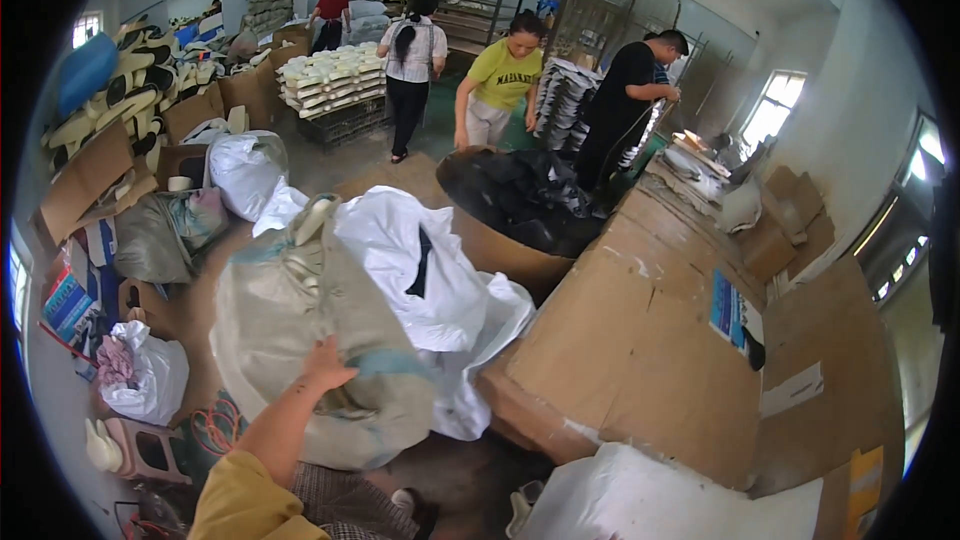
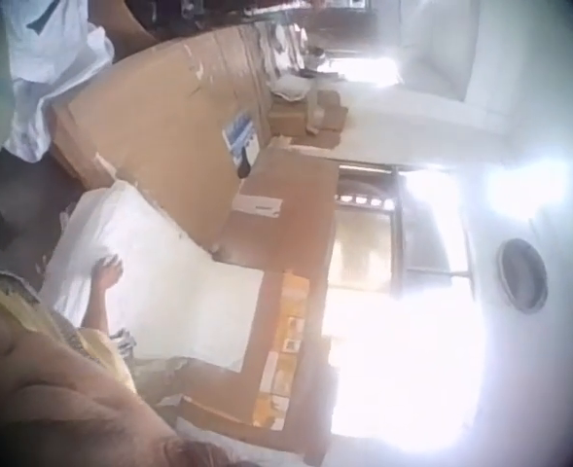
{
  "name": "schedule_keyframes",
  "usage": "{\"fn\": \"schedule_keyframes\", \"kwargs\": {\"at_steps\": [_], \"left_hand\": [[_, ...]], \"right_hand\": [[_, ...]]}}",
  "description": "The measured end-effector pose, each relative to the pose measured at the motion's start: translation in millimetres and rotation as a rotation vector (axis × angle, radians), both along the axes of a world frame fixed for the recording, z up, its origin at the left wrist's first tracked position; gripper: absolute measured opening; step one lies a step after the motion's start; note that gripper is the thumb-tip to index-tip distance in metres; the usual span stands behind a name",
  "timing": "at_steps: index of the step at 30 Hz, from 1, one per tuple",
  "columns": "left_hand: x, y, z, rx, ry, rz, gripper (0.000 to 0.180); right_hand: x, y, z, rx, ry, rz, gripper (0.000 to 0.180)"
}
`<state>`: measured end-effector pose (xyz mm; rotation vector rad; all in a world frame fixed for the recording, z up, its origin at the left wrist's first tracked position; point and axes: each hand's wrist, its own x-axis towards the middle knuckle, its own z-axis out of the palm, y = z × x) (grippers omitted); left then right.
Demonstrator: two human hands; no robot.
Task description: Unpacking white foam components from a large sack and arranging them on a workbench.
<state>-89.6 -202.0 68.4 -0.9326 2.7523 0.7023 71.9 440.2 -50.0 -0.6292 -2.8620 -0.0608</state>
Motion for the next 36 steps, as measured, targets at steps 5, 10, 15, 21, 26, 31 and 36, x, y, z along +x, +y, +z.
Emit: {"fn": "schedule_keyframes", "kwargs": {"at_steps": [5,10,15,21,26,31,36], "left_hand": [[16,-24,-64,-0.169,-0.013,0.046,0.044],[42,-49,-66,-0.172,0.242,0.447,0.032],[106,-165,-70,-0.339,0.597,0.683,0.036],[132,-141,0,0.161,1.165,0.9,0.026],[153,-115,35,0.214,1.198,1.11,0.023],[160,-85,43,0.257,1.127,0.988,0.027],[162,-79,38,0.215,1.123,1.126,0.035]], "right_hand": [[20,-28,-2,-0.036,0.036,-0.121,0.041],[15,-25,-1,-0.043,-0.012,-0.158,0.046],[17,-27,-14,-0.119,-0.086,-0.128,0.054],[23,-24,-4,-0.131,-0.09,-0.156,0.055],[24,-25,-10,-0.13,-0.07,-0.145,0.055],[24,-25,-4,-0.107,-0.017,-0.118,0.054],[16,-29,6,-0.13,-0.037,-0.09,0.051]]}}
